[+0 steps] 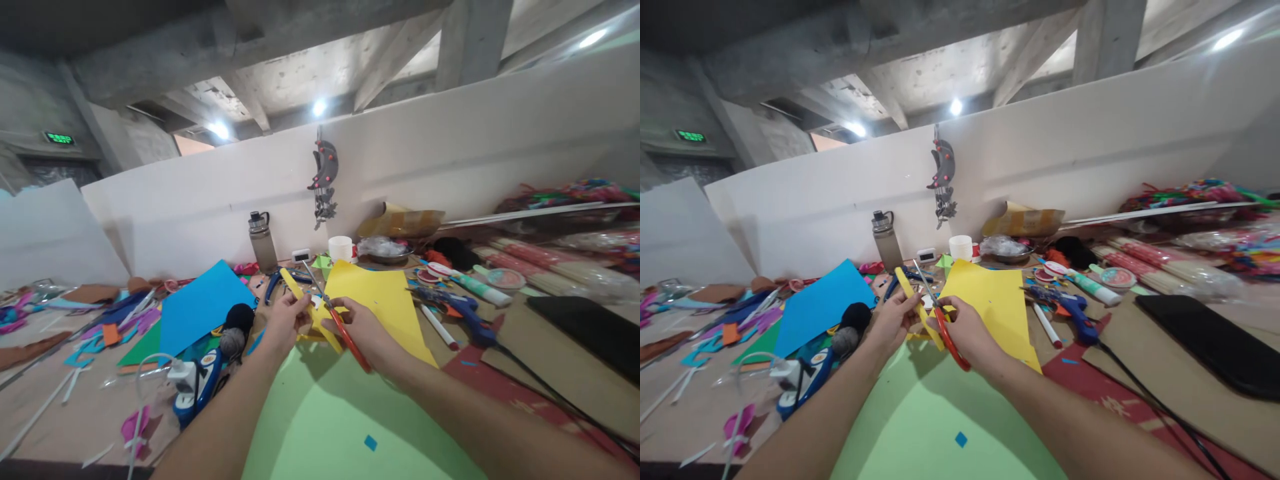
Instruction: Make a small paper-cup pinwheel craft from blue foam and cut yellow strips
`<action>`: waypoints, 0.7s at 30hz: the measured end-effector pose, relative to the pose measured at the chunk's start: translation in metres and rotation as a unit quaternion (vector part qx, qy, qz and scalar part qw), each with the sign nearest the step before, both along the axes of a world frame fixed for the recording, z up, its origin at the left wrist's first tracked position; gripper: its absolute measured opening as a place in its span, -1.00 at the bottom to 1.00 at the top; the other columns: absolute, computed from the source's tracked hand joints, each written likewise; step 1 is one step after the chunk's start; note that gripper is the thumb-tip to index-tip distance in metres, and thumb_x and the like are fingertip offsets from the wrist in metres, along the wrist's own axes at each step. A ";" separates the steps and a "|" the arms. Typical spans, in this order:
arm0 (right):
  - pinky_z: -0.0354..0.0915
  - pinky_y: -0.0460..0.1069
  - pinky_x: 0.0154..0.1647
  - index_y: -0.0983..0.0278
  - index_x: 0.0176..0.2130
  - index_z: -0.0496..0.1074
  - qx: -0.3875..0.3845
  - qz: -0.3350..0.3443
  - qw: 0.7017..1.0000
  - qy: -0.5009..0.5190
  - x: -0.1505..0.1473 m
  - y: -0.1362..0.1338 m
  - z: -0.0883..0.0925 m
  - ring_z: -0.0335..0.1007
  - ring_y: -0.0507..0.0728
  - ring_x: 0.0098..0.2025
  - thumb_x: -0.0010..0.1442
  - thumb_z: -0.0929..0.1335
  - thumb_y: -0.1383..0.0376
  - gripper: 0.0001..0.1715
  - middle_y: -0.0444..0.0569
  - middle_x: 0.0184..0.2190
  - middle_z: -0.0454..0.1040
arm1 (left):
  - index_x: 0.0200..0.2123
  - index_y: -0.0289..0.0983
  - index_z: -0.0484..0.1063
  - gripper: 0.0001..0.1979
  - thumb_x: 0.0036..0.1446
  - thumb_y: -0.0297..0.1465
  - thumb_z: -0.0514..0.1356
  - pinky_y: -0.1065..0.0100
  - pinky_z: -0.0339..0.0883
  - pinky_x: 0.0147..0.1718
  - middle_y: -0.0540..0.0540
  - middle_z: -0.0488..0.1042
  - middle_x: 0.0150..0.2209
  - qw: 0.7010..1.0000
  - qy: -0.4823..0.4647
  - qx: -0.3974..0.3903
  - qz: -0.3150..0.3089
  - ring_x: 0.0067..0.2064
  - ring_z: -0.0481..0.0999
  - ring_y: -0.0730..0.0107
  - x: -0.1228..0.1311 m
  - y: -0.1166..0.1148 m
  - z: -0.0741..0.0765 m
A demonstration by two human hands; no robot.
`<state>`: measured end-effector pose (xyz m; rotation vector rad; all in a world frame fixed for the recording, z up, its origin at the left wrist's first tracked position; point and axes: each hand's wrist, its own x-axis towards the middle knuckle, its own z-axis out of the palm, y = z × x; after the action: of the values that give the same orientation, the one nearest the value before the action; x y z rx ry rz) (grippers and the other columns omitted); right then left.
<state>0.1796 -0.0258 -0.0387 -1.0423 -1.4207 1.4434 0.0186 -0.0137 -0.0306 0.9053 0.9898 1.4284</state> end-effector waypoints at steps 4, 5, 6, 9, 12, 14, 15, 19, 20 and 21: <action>0.15 -0.10 -0.58 0.25 -0.25 0.41 0.101 0.019 0.978 -0.179 0.011 -0.002 0.010 0.29 0.02 -0.59 0.02 0.37 -0.02 -0.57 -0.10 -0.55 0.44 | -0.46 -0.33 0.39 -0.70 -0.27 -0.38 0.42 0.56 0.22 -0.62 0.02 0.43 -0.54 0.992 -0.052 0.017 0.113 -0.56 0.37 0.60 -0.011 0.004 0.011; 0.15 -0.09 -0.55 0.24 -0.28 0.45 0.138 0.024 0.960 -0.242 0.013 -0.004 0.013 0.33 0.05 -0.53 0.01 0.37 -0.03 -0.58 -0.06 -0.51 0.47 | -0.45 -0.32 0.38 -0.71 -0.26 -0.40 0.41 0.57 0.20 -0.64 0.04 0.42 -0.55 0.988 -0.071 0.031 0.134 -0.57 0.35 0.62 -0.015 0.004 0.016; 0.15 -0.08 -0.52 0.23 -0.30 0.48 0.168 0.024 0.938 -0.304 0.015 -0.006 0.016 0.37 0.09 -0.48 0.00 0.37 -0.04 -0.58 -0.01 -0.46 0.50 | -0.45 -0.31 0.37 -0.71 -0.24 -0.41 0.40 0.58 0.19 -0.65 0.05 0.41 -0.55 0.984 -0.089 0.046 0.150 -0.57 0.34 0.63 -0.018 0.004 0.021; 0.16 -0.04 -0.45 0.18 -0.24 0.53 0.215 0.028 0.871 -0.440 0.016 -0.017 0.021 0.44 0.20 -0.36 -0.02 0.39 0.08 -0.66 0.06 -0.35 0.54 | -0.44 -0.30 0.36 -0.74 -0.20 -0.42 0.38 0.59 0.19 -0.65 0.06 0.42 -0.53 0.975 -0.117 0.076 0.172 -0.57 0.33 0.65 -0.026 0.002 0.033; 0.16 -0.03 -0.42 0.18 -0.18 0.52 0.234 0.071 0.828 -0.504 0.011 -0.030 0.026 0.47 0.23 -0.31 -0.03 0.37 0.26 -0.66 0.09 -0.31 0.54 | -0.46 -0.30 0.35 -0.74 -0.19 -0.41 0.38 0.59 0.19 -0.65 0.06 0.42 -0.53 0.975 -0.119 0.077 0.169 -0.58 0.32 0.65 -0.028 0.002 0.035; 0.17 -0.04 -0.43 0.20 -0.14 0.50 0.239 0.114 0.811 -0.522 0.006 -0.040 0.034 0.47 0.24 -0.29 -0.06 0.38 0.31 -0.60 0.10 -0.29 0.54 | -0.47 -0.31 0.35 -0.73 -0.21 -0.41 0.39 0.59 0.18 -0.66 0.06 0.41 -0.55 0.978 -0.113 0.070 0.161 -0.59 0.33 0.64 -0.026 0.004 0.031; 0.18 -0.04 -0.44 0.21 -0.12 0.49 0.239 0.129 0.802 -0.533 0.003 -0.045 0.039 0.48 0.25 -0.29 -0.07 0.39 0.31 -0.56 0.11 -0.29 0.54 | -0.47 -0.31 0.35 -0.73 -0.22 -0.41 0.39 0.59 0.17 -0.67 0.07 0.41 -0.56 0.979 -0.108 0.070 0.160 -0.59 0.33 0.64 -0.025 0.005 0.029; 0.22 0.00 -0.39 0.30 -0.20 0.53 0.261 0.137 0.773 -0.562 0.007 -0.054 0.062 0.45 0.29 -0.26 -0.04 0.40 0.21 -0.63 0.19 -0.29 0.52 | -0.47 -0.31 0.37 -0.74 -0.22 -0.43 0.39 0.61 0.17 -0.67 0.08 0.42 -0.56 0.982 -0.094 0.058 0.155 -0.60 0.34 0.66 -0.022 0.008 0.022; 0.24 0.00 -0.35 0.28 -0.20 0.53 0.273 0.110 0.796 -0.529 0.015 -0.051 0.066 0.44 0.26 -0.24 0.01 0.38 0.17 -0.65 0.15 -0.27 0.52 | -0.47 -0.31 0.37 -0.76 -0.22 -0.44 0.39 0.61 0.17 -0.67 0.08 0.42 -0.57 0.982 -0.093 0.055 0.153 -0.59 0.35 0.66 -0.021 0.009 0.021; 0.24 -0.01 -0.30 0.25 -0.18 0.52 0.286 0.077 0.821 -0.488 0.028 -0.047 0.070 0.44 0.22 -0.22 0.08 0.34 0.15 -0.66 0.10 -0.25 0.52 | -0.47 -0.31 0.38 -0.77 -0.21 -0.45 0.38 0.61 0.17 -0.67 0.07 0.42 -0.56 0.982 -0.096 0.054 0.151 -0.59 0.36 0.65 -0.021 0.009 0.021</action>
<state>0.2073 -0.0728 0.0314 -1.3243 -2.4999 0.4031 -0.0021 -0.0044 -0.0094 0.6976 0.9388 1.8051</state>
